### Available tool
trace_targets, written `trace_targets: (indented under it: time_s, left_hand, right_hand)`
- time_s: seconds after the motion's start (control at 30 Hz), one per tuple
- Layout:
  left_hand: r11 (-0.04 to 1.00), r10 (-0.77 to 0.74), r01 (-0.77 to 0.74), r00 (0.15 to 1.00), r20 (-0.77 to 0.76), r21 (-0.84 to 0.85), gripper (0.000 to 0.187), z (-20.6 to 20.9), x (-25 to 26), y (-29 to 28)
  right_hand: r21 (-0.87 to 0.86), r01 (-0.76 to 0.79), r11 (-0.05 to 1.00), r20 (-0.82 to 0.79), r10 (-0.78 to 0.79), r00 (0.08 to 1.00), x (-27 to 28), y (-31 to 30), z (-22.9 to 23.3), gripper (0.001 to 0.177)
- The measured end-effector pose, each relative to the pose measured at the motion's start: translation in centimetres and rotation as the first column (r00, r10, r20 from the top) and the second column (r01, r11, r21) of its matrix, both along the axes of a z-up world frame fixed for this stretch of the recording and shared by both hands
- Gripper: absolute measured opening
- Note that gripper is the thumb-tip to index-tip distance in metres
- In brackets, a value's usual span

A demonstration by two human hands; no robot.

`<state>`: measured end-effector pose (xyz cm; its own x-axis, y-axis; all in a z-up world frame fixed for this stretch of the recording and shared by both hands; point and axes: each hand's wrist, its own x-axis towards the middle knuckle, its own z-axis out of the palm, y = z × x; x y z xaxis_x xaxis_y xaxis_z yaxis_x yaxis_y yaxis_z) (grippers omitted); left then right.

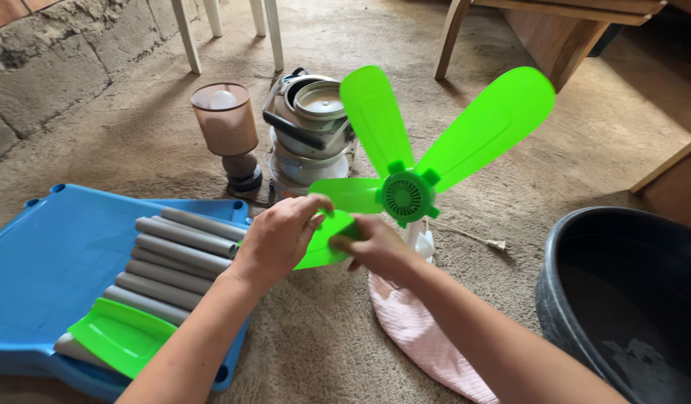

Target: The person wipes a small white fan base with a pink cloth, then attaches green fan blades one by one to the motor hub. The person secures each blade and adjusts the assembly on the floor.

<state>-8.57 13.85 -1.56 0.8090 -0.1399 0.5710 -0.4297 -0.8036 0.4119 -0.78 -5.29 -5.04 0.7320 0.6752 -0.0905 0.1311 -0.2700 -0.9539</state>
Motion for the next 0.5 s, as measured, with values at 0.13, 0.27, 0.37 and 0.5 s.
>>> trace_targets:
  time_s: [0.13,0.27,0.37,0.5]
  left_hand:
    - [0.996,-0.028,0.020,0.995,-0.093,-0.089,0.030,0.9,1.0,-0.3]
    - [0.940,-0.120,-0.002,0.934,-0.336,-0.340,0.037,0.1,2.1,0.6]
    - [0.880,-0.284,0.119,0.908,-0.309,-0.459,0.022,-1.0,3.7,-0.1]
    - [0.694,-0.434,0.111,0.853,-0.290,-0.711,0.017,-2.3,5.3,-2.9]
  right_hand:
    - [0.205,0.146,0.968,-0.134,-0.120,0.984,2.0,-5.7,1.7,0.035]
    - [0.325,0.171,0.930,-0.249,-0.090,0.964,3.1,-11.8,2.4,0.036]
    - [0.400,0.166,0.901,-0.365,-0.009,0.931,3.0,-14.5,1.7,0.039]
    - [0.283,0.170,0.944,-0.329,-0.070,0.942,3.7,-17.2,1.5,0.042]
